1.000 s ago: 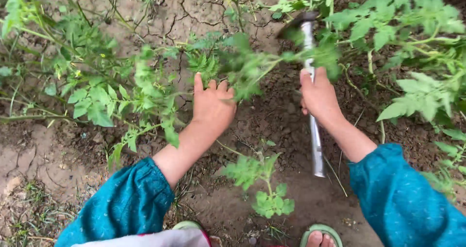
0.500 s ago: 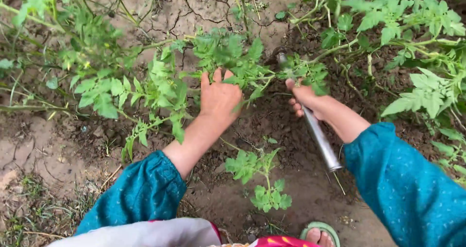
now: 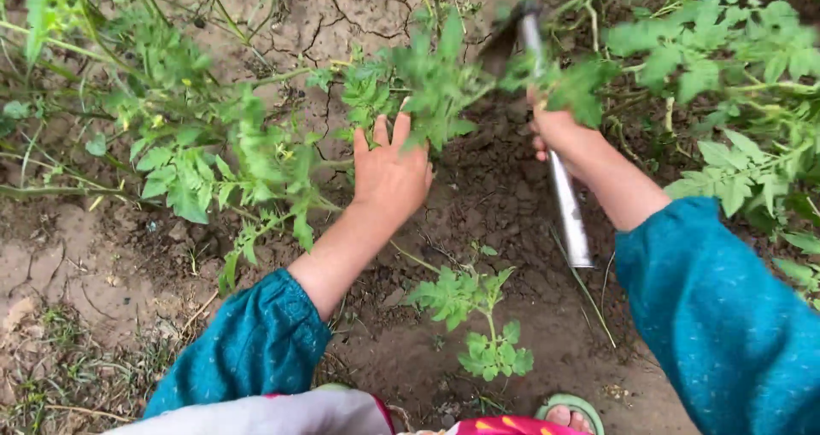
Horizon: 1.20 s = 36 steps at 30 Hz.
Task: Loosening soil and weeding around tomato plants using a hand tool.
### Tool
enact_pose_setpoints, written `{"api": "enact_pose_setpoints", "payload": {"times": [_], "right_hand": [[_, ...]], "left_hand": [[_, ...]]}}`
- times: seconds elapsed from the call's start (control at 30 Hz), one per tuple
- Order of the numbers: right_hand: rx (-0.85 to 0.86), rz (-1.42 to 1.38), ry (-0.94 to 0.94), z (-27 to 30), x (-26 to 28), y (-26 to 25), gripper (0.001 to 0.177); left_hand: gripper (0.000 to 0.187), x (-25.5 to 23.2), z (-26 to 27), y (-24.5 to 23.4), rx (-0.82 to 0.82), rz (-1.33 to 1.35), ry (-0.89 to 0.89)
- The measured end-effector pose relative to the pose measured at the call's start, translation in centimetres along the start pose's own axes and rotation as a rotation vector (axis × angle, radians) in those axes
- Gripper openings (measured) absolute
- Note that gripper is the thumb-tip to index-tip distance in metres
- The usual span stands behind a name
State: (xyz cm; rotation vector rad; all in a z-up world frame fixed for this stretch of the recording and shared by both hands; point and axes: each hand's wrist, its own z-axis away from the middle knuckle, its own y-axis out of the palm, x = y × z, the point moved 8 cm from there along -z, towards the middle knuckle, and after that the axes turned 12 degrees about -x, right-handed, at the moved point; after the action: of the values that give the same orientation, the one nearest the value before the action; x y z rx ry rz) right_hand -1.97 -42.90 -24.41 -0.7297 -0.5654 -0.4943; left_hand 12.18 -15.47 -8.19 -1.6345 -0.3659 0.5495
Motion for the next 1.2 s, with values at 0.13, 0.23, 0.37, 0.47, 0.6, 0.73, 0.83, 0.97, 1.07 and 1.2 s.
{"api": "enact_pose_setpoints", "payload": {"times": [0.13,0.23,0.37,0.47,0.6,0.73,0.83,0.97,1.07,1.2], "right_hand": [[-0.148,0.168,-0.077,7.7,4.2,0.7,0.037],[0.055,0.116,0.084,1.5,-0.6,2.2,0.035],[0.039,0.213,-0.032,2.0,1.4,1.0,0.031],[0.052,0.164,-0.044,1.8,0.8,1.3,0.034],[0.040,0.065,-0.100,1.2,2.7,0.7,0.043],[0.241,-0.240,-0.435,10.1,7.2,-1.4,0.042],[0.047,-0.065,-0.406,11.7,10.3,-0.4,0.040],[-0.298,0.252,-0.444,6.6,8.9,0.3,0.038],[-0.272,0.241,-0.411,3.1,5.3,2.0,0.043],[-0.138,-0.105,0.037,1.5,0.5,3.3,0.063]], "left_hand": [[0.040,-0.8,-0.8,-0.8,-0.037,0.007,0.003],[0.030,-0.9,-1.6,0.5,0.000,-0.040,0.048],[0.058,-1.1,-1.3,0.6,0.040,-0.075,0.086],[0.040,-1.1,-0.9,-0.2,0.003,0.031,0.010],[0.046,-1.0,-1.2,0.1,-0.072,0.068,0.040],[0.043,-0.7,-1.5,-0.8,-0.112,0.079,0.014],[0.036,-0.8,-0.6,0.9,0.046,0.042,-0.016],[0.030,-1.5,-1.5,0.0,0.015,-0.027,0.060],[0.032,-1.6,-1.2,-0.1,0.018,0.029,0.043],[0.045,-0.2,-1.6,1.7,0.048,0.068,0.037]]}}
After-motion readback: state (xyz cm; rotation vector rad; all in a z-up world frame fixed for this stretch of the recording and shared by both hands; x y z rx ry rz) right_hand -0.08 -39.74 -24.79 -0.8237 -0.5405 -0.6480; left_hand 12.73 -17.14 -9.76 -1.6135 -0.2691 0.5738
